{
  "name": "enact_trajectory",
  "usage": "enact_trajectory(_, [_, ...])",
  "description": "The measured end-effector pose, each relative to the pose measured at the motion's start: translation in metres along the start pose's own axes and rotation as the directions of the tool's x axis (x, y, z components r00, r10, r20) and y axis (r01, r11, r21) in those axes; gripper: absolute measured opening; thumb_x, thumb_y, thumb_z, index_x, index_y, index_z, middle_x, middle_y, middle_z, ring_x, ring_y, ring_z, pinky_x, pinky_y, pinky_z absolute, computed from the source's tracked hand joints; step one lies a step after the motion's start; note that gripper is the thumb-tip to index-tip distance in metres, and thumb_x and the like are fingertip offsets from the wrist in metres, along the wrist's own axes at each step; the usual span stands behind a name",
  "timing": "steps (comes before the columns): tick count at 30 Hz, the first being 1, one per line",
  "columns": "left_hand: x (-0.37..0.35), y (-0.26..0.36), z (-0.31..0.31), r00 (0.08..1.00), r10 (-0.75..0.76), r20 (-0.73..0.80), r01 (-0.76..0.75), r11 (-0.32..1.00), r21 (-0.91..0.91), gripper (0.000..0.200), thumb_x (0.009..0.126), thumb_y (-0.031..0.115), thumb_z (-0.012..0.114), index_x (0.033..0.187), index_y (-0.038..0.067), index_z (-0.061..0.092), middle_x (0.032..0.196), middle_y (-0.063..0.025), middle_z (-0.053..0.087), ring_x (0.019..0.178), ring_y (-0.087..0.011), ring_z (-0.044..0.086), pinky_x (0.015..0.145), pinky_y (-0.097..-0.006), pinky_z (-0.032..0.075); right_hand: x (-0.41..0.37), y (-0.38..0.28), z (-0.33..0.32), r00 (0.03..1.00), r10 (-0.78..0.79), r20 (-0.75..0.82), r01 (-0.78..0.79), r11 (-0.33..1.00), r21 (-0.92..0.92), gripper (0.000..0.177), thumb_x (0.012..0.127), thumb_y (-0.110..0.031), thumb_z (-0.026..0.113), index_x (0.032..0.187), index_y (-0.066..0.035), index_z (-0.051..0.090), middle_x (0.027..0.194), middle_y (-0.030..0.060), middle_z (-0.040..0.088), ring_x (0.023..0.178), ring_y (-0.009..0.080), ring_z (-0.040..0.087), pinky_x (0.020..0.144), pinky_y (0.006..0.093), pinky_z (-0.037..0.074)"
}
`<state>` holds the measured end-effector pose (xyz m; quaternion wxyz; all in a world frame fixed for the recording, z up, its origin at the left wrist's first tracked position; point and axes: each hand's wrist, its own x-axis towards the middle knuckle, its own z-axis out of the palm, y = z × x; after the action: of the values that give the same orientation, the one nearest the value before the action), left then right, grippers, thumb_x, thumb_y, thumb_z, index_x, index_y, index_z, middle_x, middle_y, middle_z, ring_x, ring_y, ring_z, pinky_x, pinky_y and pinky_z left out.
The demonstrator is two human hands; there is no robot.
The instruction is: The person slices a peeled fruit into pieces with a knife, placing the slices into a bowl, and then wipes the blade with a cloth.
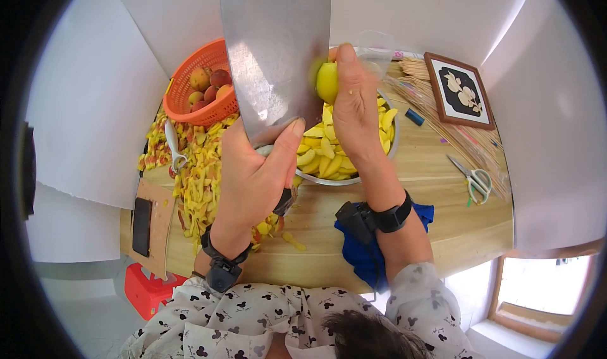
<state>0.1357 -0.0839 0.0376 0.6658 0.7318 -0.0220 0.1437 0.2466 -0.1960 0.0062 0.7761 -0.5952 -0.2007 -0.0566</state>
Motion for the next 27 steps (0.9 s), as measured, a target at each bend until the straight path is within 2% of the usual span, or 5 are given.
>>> enact_trajectory(10, [0.004,-0.027,0.019,0.973,0.196,-0.118,-0.187,0.978,0.089,0.021,0.088,0.001,0.054,0.108,-0.006,0.051,0.092,-0.0170,0.062,0.081,-0.0256,0.061,0.074,-0.0352,0.048,-0.006,-0.010,0.016,0.978,0.125,-0.170,-0.119,0.992,0.044,0.048,0.099,-0.052,0.037,0.094,-0.010,0.058,0.074,-0.0044,0.049,0.064,0.0043,0.042,0.054,0.0204,0.032])
enact_trajectory(15, [0.006,-0.014,0.014,0.998,0.006,-0.068,-0.012,0.996,-0.086,0.017,0.091,0.003,0.053,0.105,-0.005,0.051,0.072,-0.0073,0.059,0.059,-0.0119,0.055,0.057,-0.0268,0.044,0.004,-0.001,0.006,0.973,-0.221,-0.065,0.200,0.950,-0.241,0.054,0.098,-0.054,0.039,0.077,-0.005,0.049,0.064,-0.0034,0.038,0.058,0.0073,0.037,0.050,0.0253,0.032])
enact_trajectory(18, [0.007,-0.011,0.008,0.999,-0.015,0.030,0.018,0.995,-0.097,0.019,0.092,0.004,0.052,0.109,-0.006,0.052,0.069,-0.0042,0.058,0.054,-0.0062,0.051,0.051,-0.0225,0.040,-0.002,-0.013,0.009,0.997,-0.020,-0.071,0.004,0.976,-0.216,0.052,0.099,-0.049,0.040,0.073,-0.004,0.044,0.062,-0.0019,0.034,0.059,0.0096,0.033,0.050,0.0295,0.030])
enact_trajectory(21, [0.009,-0.026,0.020,0.990,0.087,-0.109,-0.097,0.991,-0.089,0.014,0.093,0.010,0.059,0.087,-0.002,0.057,0.059,-0.0002,0.053,0.045,-0.0058,0.046,0.041,-0.0228,0.034,0.003,0.008,0.004,0.985,-0.149,-0.091,0.120,0.957,-0.265,0.053,0.099,-0.049,0.041,0.072,-0.003,0.041,0.061,0.0007,0.032,0.060,0.0114,0.031,0.050,0.0315,0.030])
enact_trajectory(27, [0.006,-0.033,0.029,0.990,0.080,-0.116,-0.085,0.996,-0.033,0.013,0.091,0.007,0.055,0.099,-0.004,0.054,0.076,-0.0084,0.056,0.065,-0.0157,0.051,0.058,-0.0280,0.039,-0.001,0.008,0.008,0.953,-0.280,-0.120,0.219,0.903,-0.369,0.053,0.098,-0.048,0.043,0.071,-0.002,0.043,0.059,0.0033,0.035,0.059,0.0127,0.033,0.051,0.0305,0.033])
